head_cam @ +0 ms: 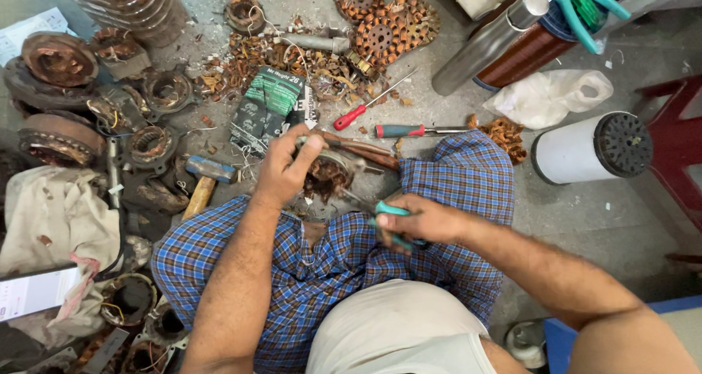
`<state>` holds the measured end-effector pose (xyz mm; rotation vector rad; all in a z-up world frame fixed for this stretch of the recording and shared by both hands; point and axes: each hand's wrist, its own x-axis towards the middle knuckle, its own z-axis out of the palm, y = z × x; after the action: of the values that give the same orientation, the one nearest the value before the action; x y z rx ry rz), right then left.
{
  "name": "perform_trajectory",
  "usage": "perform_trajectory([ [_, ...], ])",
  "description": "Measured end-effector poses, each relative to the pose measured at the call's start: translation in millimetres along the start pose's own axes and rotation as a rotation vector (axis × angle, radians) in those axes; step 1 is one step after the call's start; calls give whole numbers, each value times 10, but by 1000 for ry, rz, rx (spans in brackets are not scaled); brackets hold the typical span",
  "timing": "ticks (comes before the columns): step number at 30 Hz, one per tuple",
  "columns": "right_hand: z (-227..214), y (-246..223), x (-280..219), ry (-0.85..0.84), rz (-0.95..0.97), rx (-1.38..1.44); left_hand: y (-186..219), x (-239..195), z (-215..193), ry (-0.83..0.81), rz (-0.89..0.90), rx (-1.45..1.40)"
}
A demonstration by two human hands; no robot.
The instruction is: The person uses pliers and a screwdriver to pry out copper windings and insulation paper from a metal motor stator while sitting on the floor.
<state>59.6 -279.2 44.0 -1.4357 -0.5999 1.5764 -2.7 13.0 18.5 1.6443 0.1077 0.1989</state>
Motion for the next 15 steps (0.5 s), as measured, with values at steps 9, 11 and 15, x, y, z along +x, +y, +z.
perform_trajectory([
  [9,-394,98,156,165,-22,-505,-94,55,33,200,124,-47],
  [11,-660,65,186,180,-137,-735,-92,70,99,164,-38,-22],
  [15,-1086,-4,315,358,35,-997,-97,75,180,190,-72,452],
])
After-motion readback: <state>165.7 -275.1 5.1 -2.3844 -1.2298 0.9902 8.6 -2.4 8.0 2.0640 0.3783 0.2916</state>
